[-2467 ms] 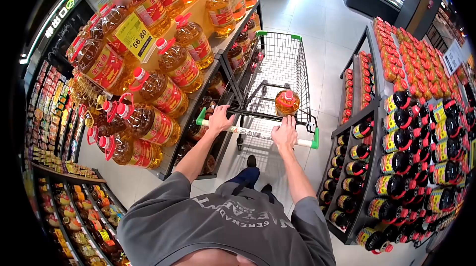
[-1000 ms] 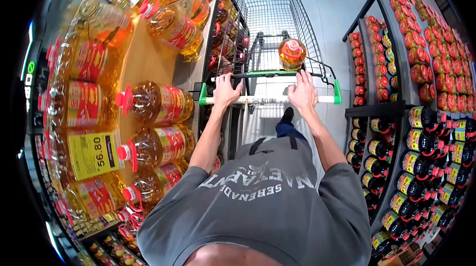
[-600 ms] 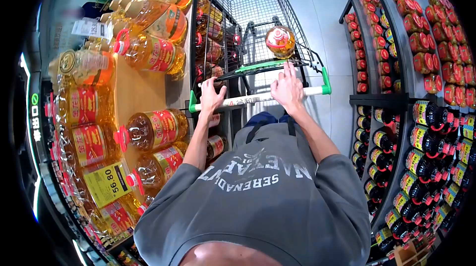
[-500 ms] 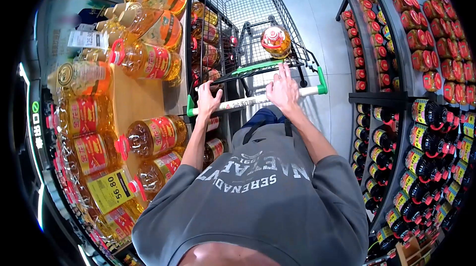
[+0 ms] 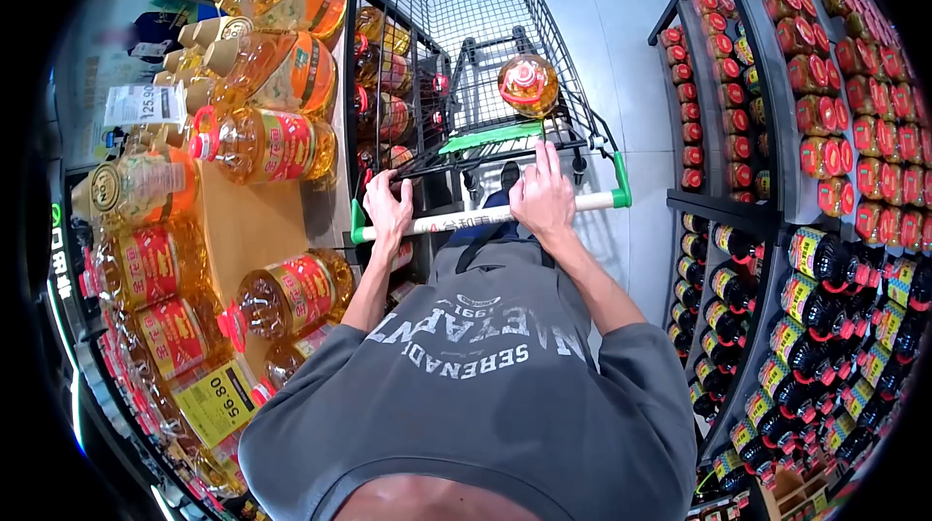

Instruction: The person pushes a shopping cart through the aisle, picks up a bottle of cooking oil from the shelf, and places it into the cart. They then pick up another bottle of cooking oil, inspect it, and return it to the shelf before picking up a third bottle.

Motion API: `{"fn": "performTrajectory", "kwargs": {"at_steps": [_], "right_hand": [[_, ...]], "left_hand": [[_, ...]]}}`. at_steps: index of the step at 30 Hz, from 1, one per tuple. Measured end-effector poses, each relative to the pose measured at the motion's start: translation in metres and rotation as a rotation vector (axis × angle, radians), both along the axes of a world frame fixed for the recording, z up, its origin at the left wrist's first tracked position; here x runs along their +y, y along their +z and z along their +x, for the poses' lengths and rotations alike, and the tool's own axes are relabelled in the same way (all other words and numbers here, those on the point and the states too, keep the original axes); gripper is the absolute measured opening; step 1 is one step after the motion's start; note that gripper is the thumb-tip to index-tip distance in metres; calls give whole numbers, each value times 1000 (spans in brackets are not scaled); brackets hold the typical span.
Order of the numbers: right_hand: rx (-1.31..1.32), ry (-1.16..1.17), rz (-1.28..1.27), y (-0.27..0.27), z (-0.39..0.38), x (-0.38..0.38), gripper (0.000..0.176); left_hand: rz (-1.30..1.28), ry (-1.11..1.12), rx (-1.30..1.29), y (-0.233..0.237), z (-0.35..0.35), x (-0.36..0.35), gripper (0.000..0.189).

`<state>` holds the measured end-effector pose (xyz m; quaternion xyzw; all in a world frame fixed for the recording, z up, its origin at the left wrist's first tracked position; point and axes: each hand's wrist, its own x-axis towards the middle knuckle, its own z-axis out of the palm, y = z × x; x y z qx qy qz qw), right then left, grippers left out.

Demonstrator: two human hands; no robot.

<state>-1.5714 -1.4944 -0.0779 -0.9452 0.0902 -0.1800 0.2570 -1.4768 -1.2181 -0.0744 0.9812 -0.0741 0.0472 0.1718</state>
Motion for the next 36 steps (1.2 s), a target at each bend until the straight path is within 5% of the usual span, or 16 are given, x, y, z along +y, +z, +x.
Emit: {"fn": "performTrajectory", "kwargs": {"at_steps": [7,12,19,23,26,31,33,36], "right_hand": [[189,2,-5,11,13,0,27],[313,-98,69,38,65,-19,30],[375,26,25,-29,164,-36,37],[447,204,-153,-68,201,-32,35],[550,325,-225,-106,210,-37,29],[767,348,-238,-140,215,-48,28],[859,271,-157,-136,222,-43,36],[858,153,27,-130,238,-33,44]], "left_hand": [[-341,-109,2,-12,57,-45,28],[-633,-27,271,-33,96,-102,26],[-940,323,895,-128,129,-157,49],[-1048,399,1044,-158,131,-164,40],[-1531,377,1096,-153,125,-159,37],[-1368,561,1231,-164,128,-171,45],[-1359,843,1307,-172,134,-186,51],[-1316,871,1378,-198,139,-201,52]]}}
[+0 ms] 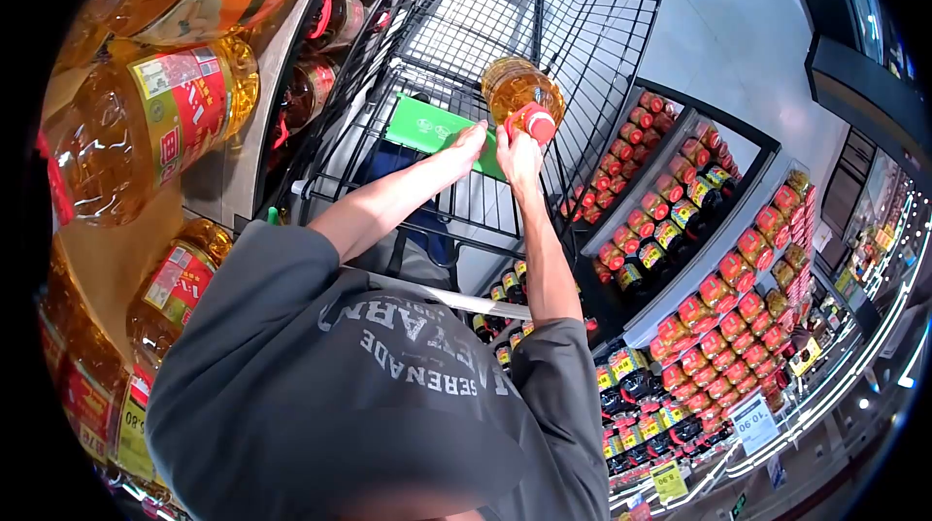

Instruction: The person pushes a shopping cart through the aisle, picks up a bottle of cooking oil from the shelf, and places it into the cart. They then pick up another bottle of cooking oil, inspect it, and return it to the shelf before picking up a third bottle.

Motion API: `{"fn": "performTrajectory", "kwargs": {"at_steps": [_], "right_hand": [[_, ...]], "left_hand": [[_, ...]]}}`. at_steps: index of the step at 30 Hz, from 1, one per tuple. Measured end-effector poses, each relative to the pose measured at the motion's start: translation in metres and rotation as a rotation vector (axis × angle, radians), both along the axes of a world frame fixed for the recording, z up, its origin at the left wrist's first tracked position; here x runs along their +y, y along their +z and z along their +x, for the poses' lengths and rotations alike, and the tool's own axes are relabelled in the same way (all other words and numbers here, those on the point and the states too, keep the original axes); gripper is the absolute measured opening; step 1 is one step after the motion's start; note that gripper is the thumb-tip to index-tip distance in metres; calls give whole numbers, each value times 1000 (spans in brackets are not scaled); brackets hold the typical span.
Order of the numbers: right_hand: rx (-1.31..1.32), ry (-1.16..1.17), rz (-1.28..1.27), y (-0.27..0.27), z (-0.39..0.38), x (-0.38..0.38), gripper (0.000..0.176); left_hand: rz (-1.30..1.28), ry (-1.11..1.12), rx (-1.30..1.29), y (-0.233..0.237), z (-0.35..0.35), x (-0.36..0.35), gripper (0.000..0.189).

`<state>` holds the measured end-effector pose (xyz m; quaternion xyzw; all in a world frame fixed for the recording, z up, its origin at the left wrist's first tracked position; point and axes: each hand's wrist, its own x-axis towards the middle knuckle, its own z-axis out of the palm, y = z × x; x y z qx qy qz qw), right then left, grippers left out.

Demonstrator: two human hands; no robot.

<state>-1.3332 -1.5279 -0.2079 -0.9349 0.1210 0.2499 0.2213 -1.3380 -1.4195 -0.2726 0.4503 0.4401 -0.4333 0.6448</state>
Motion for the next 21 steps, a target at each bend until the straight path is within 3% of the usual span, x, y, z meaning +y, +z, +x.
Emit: {"fn": "performTrajectory", "kwargs": {"at_steps": [3,5,7,10,13,14,17,19,21], "right_hand": [[83,-169,74,-6,12,-6,47],[140,-272,192,-2,17,-8,44],[152,-395,334,-14,13,-20,39],[262,-604,452,17,34,-20,27],[228,-599,375,23,45,-31,29],[235,-622,499,27,50,-36,30],[192,-633,517,52,75,-39,32],[186,-653,546,85,87,-33,34],[187,-656,598,128,86,-29,33]], "left_hand": [[-34,183,84,-42,-4,-28,46],[-252,256,74,-59,-4,-32,60],[-250,239,80,-46,5,-30,51],[-339,279,114,-42,10,-27,67],[-317,312,130,-42,14,-32,68],[-335,276,113,-43,16,-30,69],[-372,229,24,-52,20,-32,70],[-258,201,18,-52,28,-34,71],[-297,207,16,-90,26,-33,72]]}}
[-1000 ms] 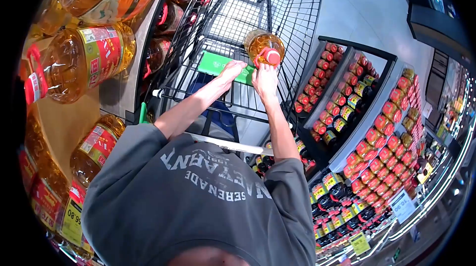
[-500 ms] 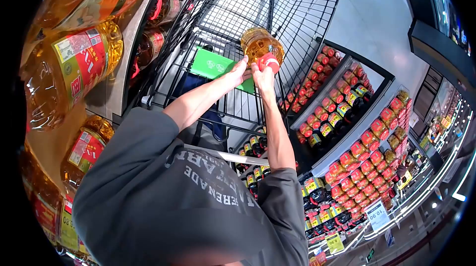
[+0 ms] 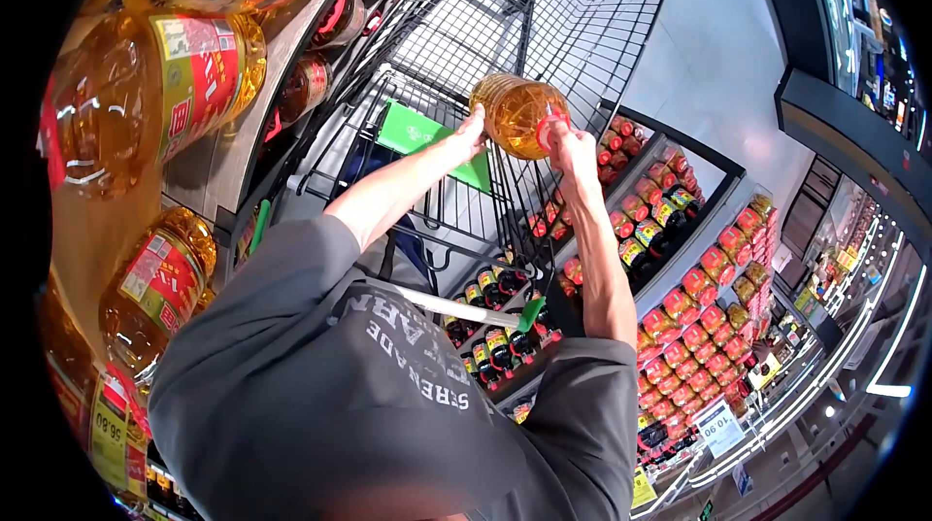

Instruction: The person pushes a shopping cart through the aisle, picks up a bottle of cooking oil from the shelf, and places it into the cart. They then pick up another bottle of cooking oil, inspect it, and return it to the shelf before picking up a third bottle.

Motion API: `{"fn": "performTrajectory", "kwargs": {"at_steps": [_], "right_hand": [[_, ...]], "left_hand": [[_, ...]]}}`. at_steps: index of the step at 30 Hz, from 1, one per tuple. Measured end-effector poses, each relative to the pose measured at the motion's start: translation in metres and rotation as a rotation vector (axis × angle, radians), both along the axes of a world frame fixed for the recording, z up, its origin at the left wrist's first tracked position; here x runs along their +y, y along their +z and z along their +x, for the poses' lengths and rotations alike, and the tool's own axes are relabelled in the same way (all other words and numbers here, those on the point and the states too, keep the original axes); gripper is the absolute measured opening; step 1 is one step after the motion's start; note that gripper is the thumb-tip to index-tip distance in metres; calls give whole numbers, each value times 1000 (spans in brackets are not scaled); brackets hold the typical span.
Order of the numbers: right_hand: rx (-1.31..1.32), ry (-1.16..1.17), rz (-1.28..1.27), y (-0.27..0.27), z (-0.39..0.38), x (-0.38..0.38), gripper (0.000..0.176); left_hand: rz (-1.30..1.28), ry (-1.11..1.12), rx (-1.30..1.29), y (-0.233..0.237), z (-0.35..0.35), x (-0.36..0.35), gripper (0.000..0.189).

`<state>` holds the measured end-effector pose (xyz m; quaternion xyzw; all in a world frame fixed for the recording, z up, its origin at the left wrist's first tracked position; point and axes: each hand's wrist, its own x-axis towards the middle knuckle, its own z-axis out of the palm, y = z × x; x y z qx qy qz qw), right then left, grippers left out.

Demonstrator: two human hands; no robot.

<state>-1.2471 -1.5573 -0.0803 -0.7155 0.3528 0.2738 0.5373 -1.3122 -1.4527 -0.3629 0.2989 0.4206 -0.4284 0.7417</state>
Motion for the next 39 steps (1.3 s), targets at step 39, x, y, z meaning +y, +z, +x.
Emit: {"fn": "performTrajectory", "kwargs": {"at_steps": [39], "right_hand": [[-577,197,750,359,-171,97,40]], "left_hand": [[40,96,-590,391,-242,235,57]]}}
